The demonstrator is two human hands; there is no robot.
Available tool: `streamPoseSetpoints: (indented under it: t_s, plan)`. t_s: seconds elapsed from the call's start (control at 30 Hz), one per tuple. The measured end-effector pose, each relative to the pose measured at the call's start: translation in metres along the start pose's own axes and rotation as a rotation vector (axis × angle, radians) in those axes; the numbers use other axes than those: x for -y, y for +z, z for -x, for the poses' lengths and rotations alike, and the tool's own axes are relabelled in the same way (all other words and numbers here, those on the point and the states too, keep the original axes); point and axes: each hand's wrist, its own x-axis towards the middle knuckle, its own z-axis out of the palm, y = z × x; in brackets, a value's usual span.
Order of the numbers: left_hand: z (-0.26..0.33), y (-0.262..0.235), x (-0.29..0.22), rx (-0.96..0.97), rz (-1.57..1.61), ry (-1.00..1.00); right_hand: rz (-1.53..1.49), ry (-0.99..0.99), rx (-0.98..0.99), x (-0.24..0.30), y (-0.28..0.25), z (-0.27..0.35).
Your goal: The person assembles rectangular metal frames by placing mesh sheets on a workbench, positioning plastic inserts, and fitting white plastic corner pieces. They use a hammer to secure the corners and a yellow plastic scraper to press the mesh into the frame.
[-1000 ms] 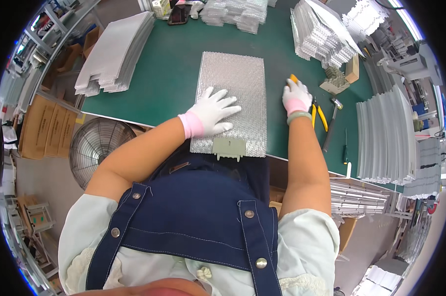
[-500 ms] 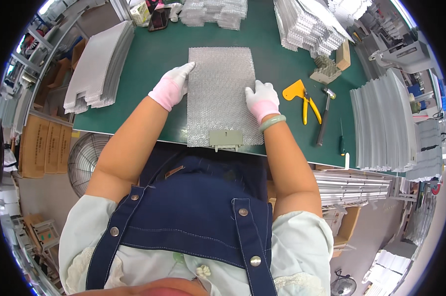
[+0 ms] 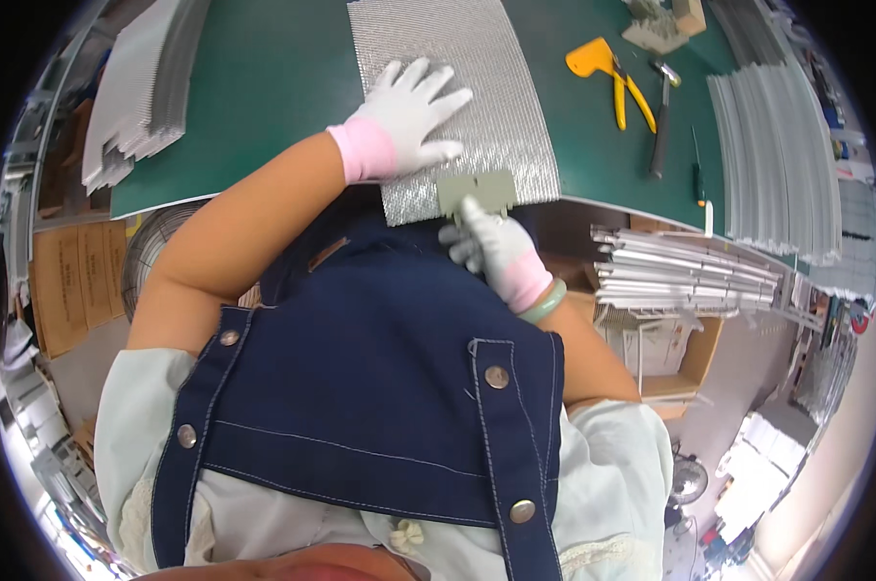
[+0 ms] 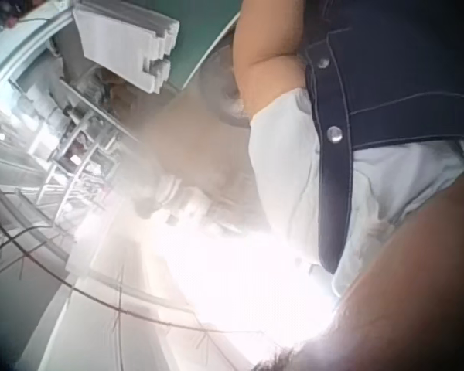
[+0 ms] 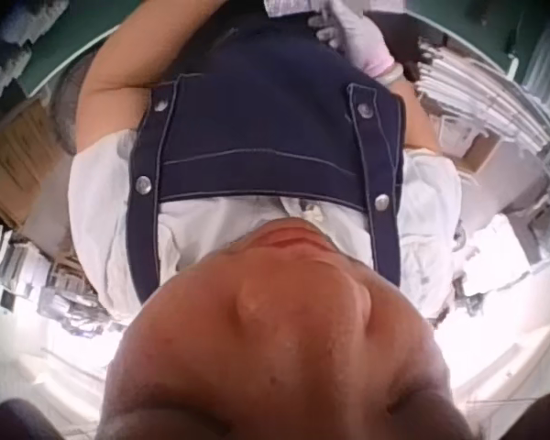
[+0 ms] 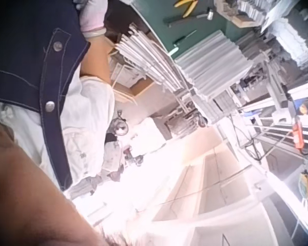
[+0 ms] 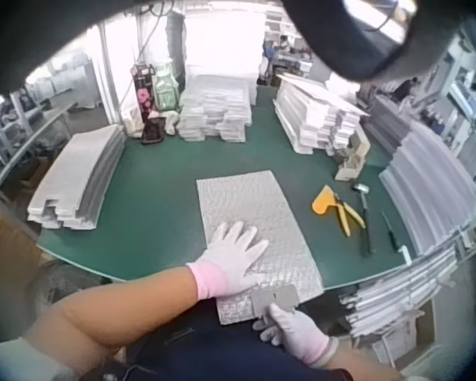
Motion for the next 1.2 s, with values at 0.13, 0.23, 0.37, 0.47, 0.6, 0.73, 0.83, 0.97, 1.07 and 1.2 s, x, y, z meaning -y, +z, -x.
streamPoseSetpoints:
  t_s: [0.13,0.23,0.37,0.47,0.6,0.73,0.83,0.97,1.07,1.2]
  plan:
    - [0.008,-0.003,-0.024,0.046,-0.006,-0.033,-0.429,-0.213,-0.069,-0.020,0.008,-0.012]
    - [0.010,-0.001,-0.024,0.058,-0.023,-0.036,-0.503,-0.148,0.000,-0.023,0.002,-0.011]
    - [0.012,-0.006,-0.030,0.093,-0.050,-0.037,-0.580,-0.047,0.030,-0.019,0.002,-0.002]
    - [0.013,-0.004,-0.030,0.088,-0.066,-0.032,-0.597,-0.139,0.072,-0.032,-0.001,-0.012]
    - [0.013,-0.004,-0.030,0.069,-0.064,-0.007,-0.520,-0.282,0.135,-0.040,-0.007,-0.025]
    - [0.008,-0.011,-0.027,0.055,0.003,0.009,-0.526,-0.344,0.089,-0.029,0.003,-0.024]
    - [-0.007,-0.016,-0.018,0.091,0.020,0.051,-0.573,-0.232,0.130,-0.024,-0.001,-0.031]
    - [-0.024,-0.050,-0.026,0.221,-0.043,-0.001,-0.094,-0.083,0.305,-0.011,-0.032,-0.014]
    - [0.010,-0.061,-0.060,0.130,0.096,0.161,0.309,-0.246,-0.015,-0.009,-0.103,0.018]
    - [0.018,-0.044,-0.058,0.154,0.012,0.165,0.365,-0.267,-1.365,-0.086,-0.247,0.036]
